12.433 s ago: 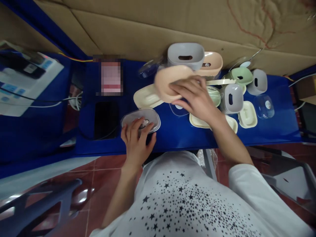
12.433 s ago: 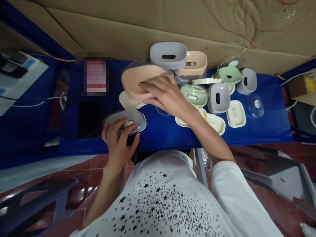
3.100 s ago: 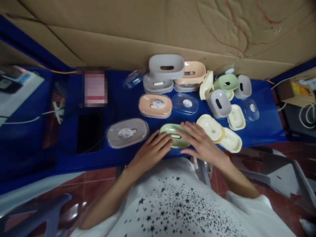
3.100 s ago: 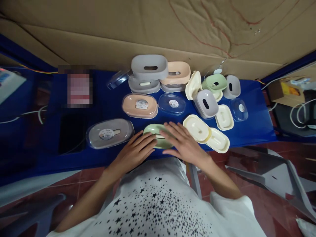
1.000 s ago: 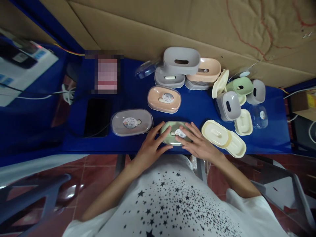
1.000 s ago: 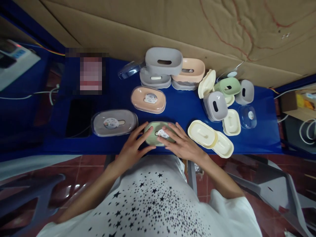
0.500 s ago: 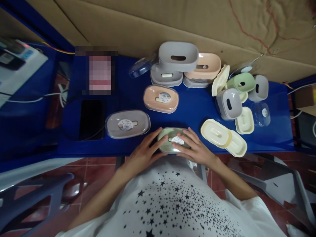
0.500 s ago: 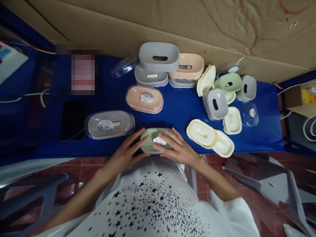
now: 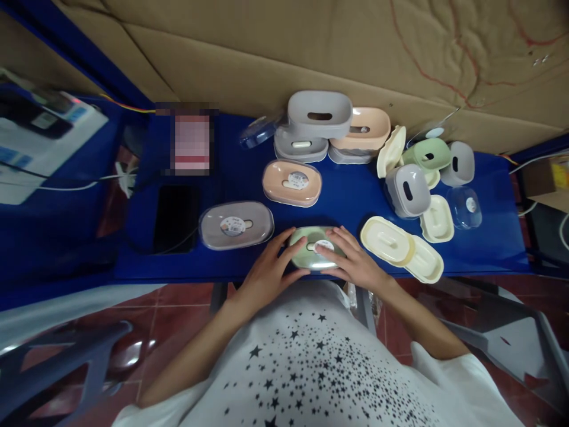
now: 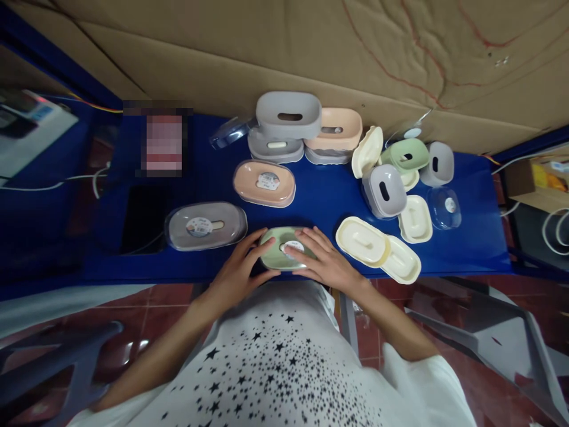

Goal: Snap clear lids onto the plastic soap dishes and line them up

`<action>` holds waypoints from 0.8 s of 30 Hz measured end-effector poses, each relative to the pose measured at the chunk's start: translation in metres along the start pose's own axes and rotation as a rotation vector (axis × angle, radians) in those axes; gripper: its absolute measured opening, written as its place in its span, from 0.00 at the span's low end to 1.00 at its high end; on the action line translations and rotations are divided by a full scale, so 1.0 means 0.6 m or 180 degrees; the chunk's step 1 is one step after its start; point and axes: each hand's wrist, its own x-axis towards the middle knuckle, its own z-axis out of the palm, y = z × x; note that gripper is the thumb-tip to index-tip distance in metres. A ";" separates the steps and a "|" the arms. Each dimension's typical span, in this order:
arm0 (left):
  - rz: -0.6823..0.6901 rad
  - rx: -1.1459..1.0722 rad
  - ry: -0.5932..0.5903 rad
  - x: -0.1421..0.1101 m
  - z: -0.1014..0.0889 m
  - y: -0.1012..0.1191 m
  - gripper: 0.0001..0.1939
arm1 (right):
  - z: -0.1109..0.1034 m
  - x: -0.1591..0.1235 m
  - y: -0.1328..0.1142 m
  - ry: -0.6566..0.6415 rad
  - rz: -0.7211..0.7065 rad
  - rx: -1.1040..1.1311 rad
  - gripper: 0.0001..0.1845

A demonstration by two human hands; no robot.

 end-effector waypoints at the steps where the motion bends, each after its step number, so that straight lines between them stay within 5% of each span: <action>1: -0.0009 0.0088 -0.0037 0.001 -0.002 0.006 0.37 | -0.002 0.000 -0.003 0.0015 0.0048 -0.0043 0.38; 4: -0.0046 0.0405 -0.0018 0.003 -0.023 0.020 0.35 | -0.013 -0.006 -0.016 0.0028 0.0347 -0.0236 0.39; 8: 0.0017 0.0865 0.0541 0.025 -0.092 0.005 0.29 | -0.028 -0.014 -0.016 0.0249 0.0780 -0.0462 0.41; 15: -0.0379 0.1462 0.0746 0.148 -0.231 -0.067 0.21 | -0.061 0.031 0.027 0.0636 0.1159 -0.0504 0.41; 20: -0.0609 0.1764 0.0336 0.231 -0.250 -0.108 0.28 | -0.105 -0.037 0.022 0.1081 0.1586 -0.0957 0.32; 24: -0.0621 0.1873 -0.0002 0.281 -0.232 -0.147 0.36 | -0.095 -0.105 -0.003 0.0942 0.1853 -0.1249 0.23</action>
